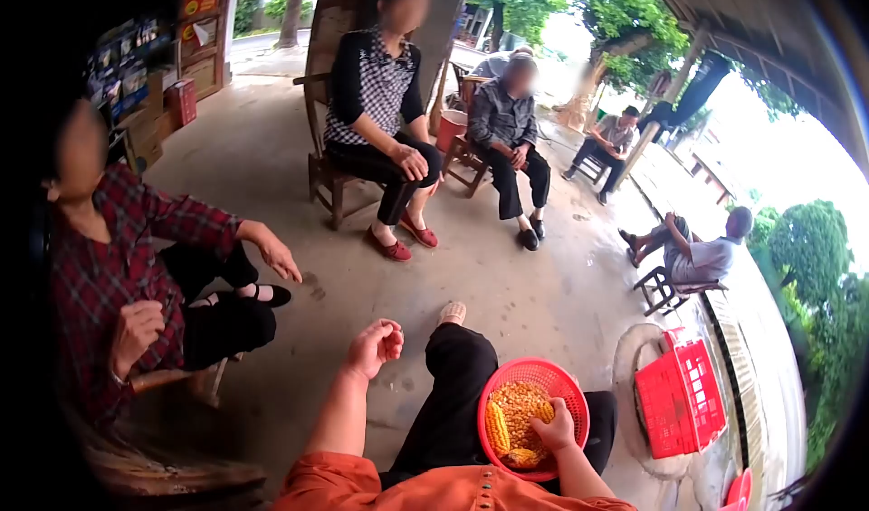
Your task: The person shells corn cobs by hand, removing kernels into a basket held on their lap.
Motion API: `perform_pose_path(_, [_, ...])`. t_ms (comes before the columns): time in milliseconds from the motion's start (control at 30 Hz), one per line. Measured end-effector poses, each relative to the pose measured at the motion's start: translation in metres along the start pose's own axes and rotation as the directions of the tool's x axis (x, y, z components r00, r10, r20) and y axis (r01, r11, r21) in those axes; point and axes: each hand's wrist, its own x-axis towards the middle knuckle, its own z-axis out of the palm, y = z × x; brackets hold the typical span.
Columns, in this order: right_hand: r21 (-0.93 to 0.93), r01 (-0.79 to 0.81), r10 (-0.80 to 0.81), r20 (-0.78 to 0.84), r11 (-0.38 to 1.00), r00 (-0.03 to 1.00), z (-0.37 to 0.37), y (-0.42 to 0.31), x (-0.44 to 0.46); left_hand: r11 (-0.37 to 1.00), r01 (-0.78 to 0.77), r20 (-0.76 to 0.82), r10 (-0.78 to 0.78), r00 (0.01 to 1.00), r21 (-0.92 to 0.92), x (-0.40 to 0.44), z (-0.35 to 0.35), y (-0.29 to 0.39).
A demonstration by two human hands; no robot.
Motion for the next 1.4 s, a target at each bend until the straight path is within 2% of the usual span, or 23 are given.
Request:
perform_pose_path(100, [0.013, -0.014, 0.014, 0.0, 1.0, 1.0, -0.003, -0.001, -0.002, 0.998, 0.056, 0.014, -0.056, 0.998, 0.024, 0.003, 0.013, -0.007])
perform_pose_path(200, [0.012, 0.003, -0.003, -0.014, 1.0, 1.0, -0.005, -0.002, -0.002, 0.987, 0.108, 0.045, -0.114, 0.992, 0.122, 0.007, 0.035, -0.012])
perform_pose_path(500, [0.274, 0.008, 0.007, -0.055, 0.962, 0.998, -0.01, 0.003, -0.005, 0.885, 0.206, 0.214, -0.316, 0.924, 0.417, 0.022, 0.132, -0.035])
perform_pose_path(633, [0.311, 0.054, -0.029, -0.086, 0.949, 0.996, -0.011, 0.002, -0.006, 0.821, 0.21, 0.294, -0.411, 0.863, 0.531, 0.024, 0.167, -0.062])
perform_pose_path(700, [0.432, 0.019, -0.005, -0.035, 0.901, 0.999, -0.016, -0.006, -0.007, 0.776, 0.189, 0.319, -0.45, 0.834, 0.601, 0.02, 0.179, -0.078])
perform_pose_path(767, [0.473, -0.01, -0.005, 0.032, 0.881, 0.999, -0.021, -0.01, -0.007, 0.76, 0.237, 0.349, -0.52, 0.78, 0.605, 0.01, 0.186, -0.08])
perform_pose_path(833, [0.459, -0.007, -0.012, 0.039, 0.889, 0.999, -0.015, -0.004, -0.007, 0.809, 0.381, 0.363, -0.554, 0.75, 0.447, 0.007, 0.175, -0.075])
perform_pose_path(867, [0.485, 0.027, -0.033, 0.003, 0.874, 0.999, -0.011, 0.001, -0.008, 0.877, 0.384, 0.39, -0.475, 0.789, 0.29, 0.001, 0.163, -0.068])
perform_pose_path(900, [0.48, 0.021, -0.053, 0.053, 0.877, 0.997, -0.009, 0.001, -0.009, 0.911, 0.397, 0.361, -0.408, 0.838, 0.109, -0.003, 0.143, -0.063])
perform_pose_path(933, [0.553, -0.019, -0.007, 0.044, 0.833, 0.999, -0.007, 0.0, -0.01, 0.932, 0.361, 0.307, -0.334, 0.891, -0.033, -0.01, 0.123, -0.059])
perform_pose_path(967, [0.614, -0.063, 0.043, 0.046, 0.787, 0.998, -0.006, 0.005, -0.012, 0.942, 0.317, 0.218, -0.289, 0.932, -0.107, -0.019, 0.087, -0.059])
perform_pose_path(1000, [0.646, -0.099, 0.059, 0.084, 0.757, 0.995, 0.002, 0.018, -0.014, 0.942, 0.326, -0.109, -0.317, 0.942, 0.077, -0.044, 0.071, -0.055])
perform_pose_path(1033, [0.698, -0.141, 0.065, 0.134, 0.702, 0.989, -0.007, 0.008, -0.017, 0.874, 0.457, -0.232, -0.416, 0.879, 0.164, -0.073, 0.045, -0.051])
perform_pose_path(1067, [0.699, -0.141, 0.05, 0.149, 0.701, 0.988, -0.012, 0.006, -0.021, 0.751, 0.615, -0.39, -0.505, 0.77, 0.242, -0.102, 0.027, -0.051])
perform_pose_path(1100, [0.702, -0.135, 0.041, 0.15, 0.699, 0.988, -0.016, 0.008, -0.024, 0.556, 0.777, -0.428, -0.649, 0.628, 0.296, -0.13, 0.008, -0.047])
perform_pose_path(1133, [0.714, -0.114, 0.033, 0.126, 0.691, 0.992, -0.018, 0.01, -0.026, 0.412, 0.868, -0.403, -0.77, 0.494, 0.277, -0.154, 0.009, -0.043])
perform_pose_path(1200, [0.725, -0.095, 0.026, 0.106, 0.682, 0.994, -0.023, 0.011, -0.028, 0.271, 0.959, -0.481, -0.831, 0.279, 0.089, -0.2, -0.005, -0.053])
perform_pose_path(1233, [0.732, -0.07, 0.004, 0.092, 0.678, 0.996, -0.022, 0.017, -0.027, 0.368, 0.914, -0.442, -0.8, 0.405, 0.172, -0.225, 0.041, -0.044])
perform_pose_path(1267, [0.713, -0.067, 0.005, 0.089, 0.698, 0.996, -0.024, 0.017, -0.024, 0.34, 0.924, -0.532, -0.757, 0.379, 0.175, -0.239, 0.033, -0.049])
perform_pose_path(1300, [0.688, -0.07, 0.006, 0.096, 0.722, 0.995, -0.026, 0.019, -0.025, 0.182, 0.98, -0.585, -0.788, 0.194, 0.08, -0.249, 0.036, -0.054])
perform_pose_path(1333, [0.767, -0.108, 0.018, 0.126, 0.633, 0.992, -0.025, 0.02, -0.024, 0.101, 0.994, -0.607, -0.788, 0.103, 0.036, -0.259, 0.039, -0.057])
perform_pose_path(1367, [0.778, -0.104, 0.016, 0.12, 0.619, 0.993, -0.028, 0.02, -0.024, 0.082, 0.996, -0.634, -0.769, 0.079, 0.024, -0.266, 0.044, -0.057])
perform_pose_path(1400, [0.822, -0.158, 0.035, 0.165, 0.547, 0.986, -0.033, 0.018, -0.024, 0.069, 0.997, -0.659, -0.749, 0.064, 0.018, -0.27, 0.047, -0.055])
